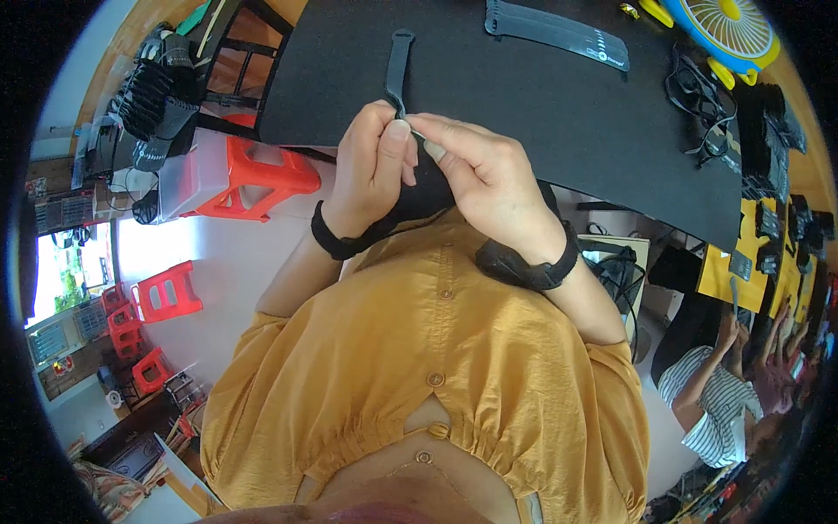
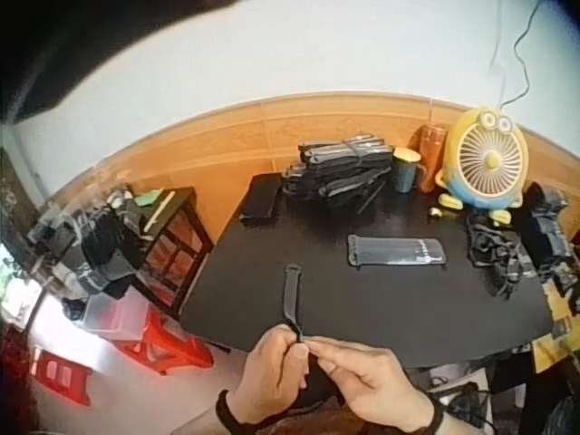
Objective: Refining the holes and edges of leather straps using a small pointed tool.
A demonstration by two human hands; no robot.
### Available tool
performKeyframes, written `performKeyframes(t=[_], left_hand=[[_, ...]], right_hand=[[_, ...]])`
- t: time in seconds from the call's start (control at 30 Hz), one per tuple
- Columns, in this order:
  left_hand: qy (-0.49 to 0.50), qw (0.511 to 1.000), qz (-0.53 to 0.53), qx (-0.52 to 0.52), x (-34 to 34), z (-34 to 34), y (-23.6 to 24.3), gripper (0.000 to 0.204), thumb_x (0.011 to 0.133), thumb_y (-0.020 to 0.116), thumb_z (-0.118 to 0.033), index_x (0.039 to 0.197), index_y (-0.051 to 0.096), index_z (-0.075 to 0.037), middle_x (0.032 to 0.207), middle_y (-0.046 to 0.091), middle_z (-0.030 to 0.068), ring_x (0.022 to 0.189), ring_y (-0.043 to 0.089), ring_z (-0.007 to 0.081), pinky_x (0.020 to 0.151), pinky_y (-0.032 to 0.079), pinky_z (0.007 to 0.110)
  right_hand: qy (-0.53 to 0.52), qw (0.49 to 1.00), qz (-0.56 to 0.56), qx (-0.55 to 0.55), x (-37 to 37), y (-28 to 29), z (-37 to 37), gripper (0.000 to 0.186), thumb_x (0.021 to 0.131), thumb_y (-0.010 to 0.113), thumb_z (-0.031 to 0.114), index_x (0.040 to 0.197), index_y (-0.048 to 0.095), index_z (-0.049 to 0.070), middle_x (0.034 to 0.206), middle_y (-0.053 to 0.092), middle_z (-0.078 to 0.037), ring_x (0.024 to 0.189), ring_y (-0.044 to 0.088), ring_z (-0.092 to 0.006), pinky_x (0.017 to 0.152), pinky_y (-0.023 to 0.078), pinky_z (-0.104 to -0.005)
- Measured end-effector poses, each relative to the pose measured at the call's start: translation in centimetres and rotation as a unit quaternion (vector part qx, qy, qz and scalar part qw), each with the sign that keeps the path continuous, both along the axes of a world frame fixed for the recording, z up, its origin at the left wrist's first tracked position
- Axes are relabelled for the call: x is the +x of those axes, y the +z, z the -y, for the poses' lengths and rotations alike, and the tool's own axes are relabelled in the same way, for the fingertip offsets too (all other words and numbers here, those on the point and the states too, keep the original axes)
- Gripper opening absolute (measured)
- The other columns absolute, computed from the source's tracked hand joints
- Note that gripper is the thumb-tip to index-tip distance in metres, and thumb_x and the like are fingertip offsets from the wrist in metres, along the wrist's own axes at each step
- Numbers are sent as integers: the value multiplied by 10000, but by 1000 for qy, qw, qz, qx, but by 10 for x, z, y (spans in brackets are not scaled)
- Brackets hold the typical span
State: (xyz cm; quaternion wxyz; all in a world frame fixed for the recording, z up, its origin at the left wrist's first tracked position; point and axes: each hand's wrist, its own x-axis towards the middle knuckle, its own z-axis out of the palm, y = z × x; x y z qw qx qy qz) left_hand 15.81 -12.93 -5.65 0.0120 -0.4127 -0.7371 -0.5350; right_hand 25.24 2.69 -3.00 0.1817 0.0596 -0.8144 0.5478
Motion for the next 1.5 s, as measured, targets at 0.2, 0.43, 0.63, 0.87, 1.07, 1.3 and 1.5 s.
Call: performKeyframes(t=[0.2,0.43,0.63,0.87,1.07,1.3,1.5], left_hand=[[-20,999,38,25,-2,-1,-7,171,1045,402,-139,986,476,4,672,520,51,489,474,94,468,400,252],[57,991,-113,52,-5,-5,-8,159,996,462,-94,871,521,-17,655,510,70,531,476,162,507,396,317],[86,982,-133,107,-8,-10,-12,164,978,468,-80,836,521,-17,649,505,55,519,459,143,502,386,303],[92,988,-4,124,-5,-10,-13,106,939,532,-62,850,530,-6,740,574,123,604,540,237,573,445,335],[8,984,20,174,-1,-9,-8,144,1001,447,-82,882,503,-23,682,476,-7,554,389,44,495,333,230],[95,981,-112,129,-4,-14,-30,144,998,454,-92,878,496,-25,670,475,-3,552,419,65,495,347,247],[116,982,-41,142,-3,-13,-37,171,998,460,-100,844,486,-32,644,508,5,509,423,74,474,352,258]], right_hand=[[-16,999,26,-27,1,-3,3,344,914,539,-44,1221,652,62,1194,671,-164,1101,657,-287,925,516,-321],[-18,999,24,-34,0,-7,9,325,930,549,-15,1227,653,68,1137,687,-145,1019,672,-256,870,527,-314],[1,949,161,-272,0,-3,19,280,982,558,76,1245,655,78,859,656,2,615,568,-76,561,469,-215],[-70,987,-48,-138,-17,-18,27,218,953,632,117,1152,699,59,887,658,-31,723,628,-83,656,501,-217],[-66,973,-12,-219,-26,-11,27,176,895,710,147,1013,694,18,959,653,-71,866,646,-152,744,518,-273],[-172,981,-80,-42,-38,-24,35,97,921,645,123,951,645,31,911,649,-80,780,633,-188,673,506,-297],[-159,962,50,-218,-43,-22,32,129,945,612,137,956,636,10,878,673,-108,778,648,-221,696,508,-310]])
